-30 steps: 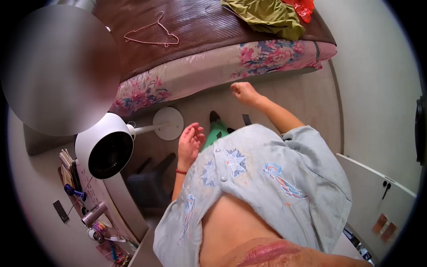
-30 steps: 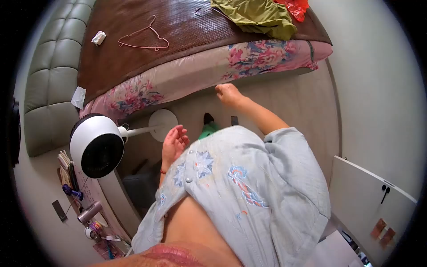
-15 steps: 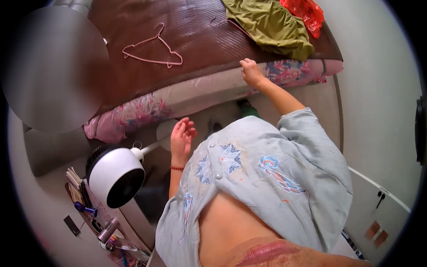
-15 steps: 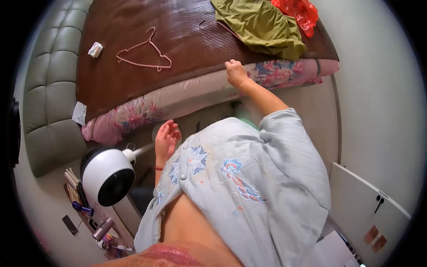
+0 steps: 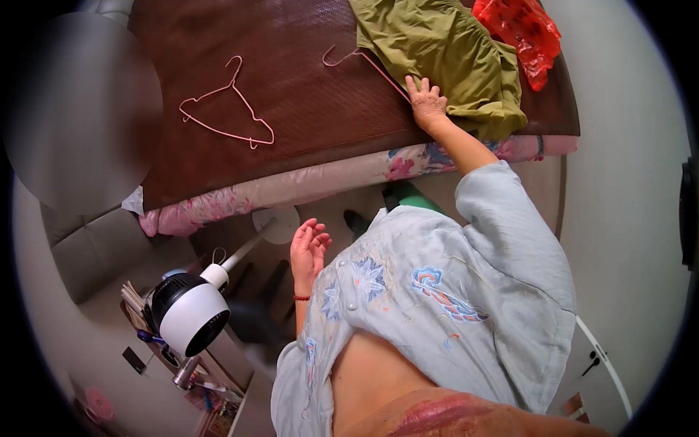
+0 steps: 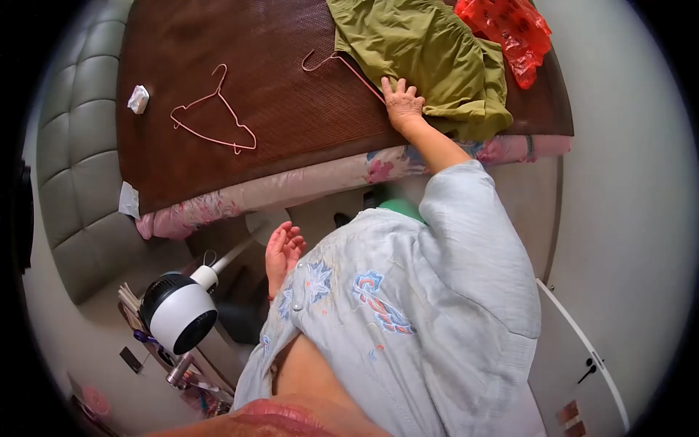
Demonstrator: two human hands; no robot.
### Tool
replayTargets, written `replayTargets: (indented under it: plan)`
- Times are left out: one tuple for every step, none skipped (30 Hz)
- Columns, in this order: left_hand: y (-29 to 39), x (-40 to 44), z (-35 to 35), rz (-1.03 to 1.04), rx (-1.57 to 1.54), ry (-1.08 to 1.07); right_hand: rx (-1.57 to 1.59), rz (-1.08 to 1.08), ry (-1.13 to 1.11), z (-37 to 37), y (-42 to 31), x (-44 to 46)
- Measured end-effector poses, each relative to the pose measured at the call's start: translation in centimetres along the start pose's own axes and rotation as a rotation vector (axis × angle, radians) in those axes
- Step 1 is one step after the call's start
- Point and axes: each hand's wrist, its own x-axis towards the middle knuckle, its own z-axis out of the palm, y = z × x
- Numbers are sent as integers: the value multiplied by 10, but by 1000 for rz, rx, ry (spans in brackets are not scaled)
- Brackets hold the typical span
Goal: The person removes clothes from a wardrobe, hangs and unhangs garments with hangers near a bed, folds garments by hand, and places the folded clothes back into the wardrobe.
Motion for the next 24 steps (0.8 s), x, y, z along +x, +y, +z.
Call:
replayTargets:
  plan:
    - [-1, 2, 4, 2, -9, 9, -4, -12, -3, -2, 4, 3]
    - [-1, 4, 7, 9, -4, 7, 113, -35, -1, -4, 9, 5]
    - [-1, 4, 10, 15, 2, 4, 229, -57, 0, -9, 13, 6]
    - [-2, 6, 10, 29, -3, 4, 327, -72, 111, -23, 17, 4]
    - [-1, 6, 11, 33, -11, 3, 323, -79, 115, -23, 27, 11]
    - [-1, 6, 11, 50, -13, 4, 527, -132, 280, -23, 41, 25]
    - [0, 5, 12, 68, -17, 5, 731, -188, 444, -32, 46, 34]
    - [-1, 5, 12, 83, -30, -4, 908, -256, 611, -42, 52, 41]
    - [-2, 5, 10, 90, -42, -6, 936, -101, 330, -92, 51, 25]
    - [-4, 4, 8, 106, -43, -24, 1008, -118, 296, -104, 60, 31]
    - [-7, 2, 6, 124, -45, -42, 1078, -136, 262, -113, 71, 39]
    - [-9, -1, 5, 141, -45, -44, 1153, -152, 276, -127, 80, 40]
    - [-12, -5, 2, 149, -61, -48, 1228, -171, 290, -151, 80, 34]
    - [-16, -9, -2, 169, -63, -63, 1357, -225, 331, -175, 79, 22]
    - [-19, -14, -7, 190, -64, -77, 1486, -282, 369, -203, 73, 5]
    - [-24, -19, -13, 203, -80, -82, 1442, -229, 356, -222, 82, 0]
    - [-30, -23, -19, 211, -96, -78, 1396, -175, 347, -240, 91, -5]
    - [-36, -27, -25, 218, -111, -76, 1342, -153, 431, -262, 87, -18]
    - [-41, -32, -31, 227, -124, -81, 1288, -130, 515, -288, 83, -36]
    - [-47, -37, -36, 222, -123, -83, 1489, -344, 543, -325, 69, -66]
    - [-56, -49, -42, 226, -134, -86, 1677, -586, 556, -361, 53, -100]
    - [-62, -55, -48, 239, -147, -95, 1723, -573, 601, -374, 55, -108]
    - [-64, -53, -50, 229, -119, -105, 1778, -534, 642, -378, 60, -101]
    - [-67, -56, -52, 231, -105, -115, 1774, -552, 635, -396, 58, -111]
